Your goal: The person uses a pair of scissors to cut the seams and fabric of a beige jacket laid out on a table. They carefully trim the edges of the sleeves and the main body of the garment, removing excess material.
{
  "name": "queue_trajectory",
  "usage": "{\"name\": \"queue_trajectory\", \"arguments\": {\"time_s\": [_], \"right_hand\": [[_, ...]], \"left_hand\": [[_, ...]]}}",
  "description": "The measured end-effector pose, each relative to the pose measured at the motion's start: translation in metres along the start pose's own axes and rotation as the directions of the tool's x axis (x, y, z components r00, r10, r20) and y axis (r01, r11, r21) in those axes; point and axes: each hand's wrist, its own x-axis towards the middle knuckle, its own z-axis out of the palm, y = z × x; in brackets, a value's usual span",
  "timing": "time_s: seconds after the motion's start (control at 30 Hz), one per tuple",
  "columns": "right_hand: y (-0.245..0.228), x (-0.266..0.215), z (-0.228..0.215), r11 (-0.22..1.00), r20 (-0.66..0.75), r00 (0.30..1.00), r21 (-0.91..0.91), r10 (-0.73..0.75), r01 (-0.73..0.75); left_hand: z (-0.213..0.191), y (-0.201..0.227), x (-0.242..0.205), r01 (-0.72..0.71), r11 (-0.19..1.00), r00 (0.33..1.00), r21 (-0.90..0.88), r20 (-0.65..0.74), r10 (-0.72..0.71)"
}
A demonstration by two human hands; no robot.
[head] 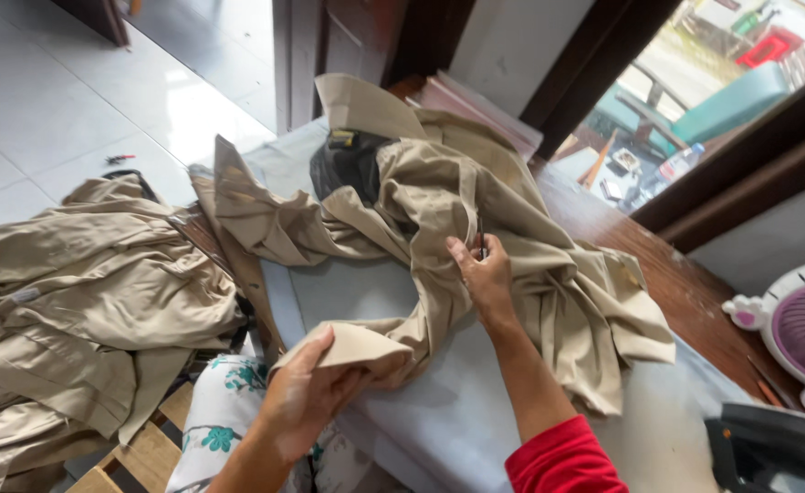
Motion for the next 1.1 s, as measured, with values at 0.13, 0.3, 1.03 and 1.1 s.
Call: {"name": "queue_trajectory", "arguments": {"time_s": [0.13,0.3,1.03,1.1], "right_hand": [[-0.006,-0.004,0.005,0.966,0.042,0.999,0.255,0.034,-0.044],[0.016,-0.037,-0.045,0.942,0.329,0.907,0.29,-0.265,0.17],[0.079,-0.125,-0.042,0.967,0.632,0.74,0.237,-0.23,0.098],[0.089,-0.132,-0.046,0.968,0.63,0.735,0.173,-0.25,0.181]], "left_hand": [[-0.002,0.012,-0.018,0.027,0.998,0.998,-0.05,0.054,-0.024],[-0.005,0.015,-0.013,0.031,0.999,0.998,-0.039,0.061,-0.029],[-0.019,-0.084,0.032,-0.425,0.727,0.904,0.539,0.296,0.309],[-0.027,-0.083,0.01,-0.37,0.729,0.923,0.576,0.317,0.219]]}}
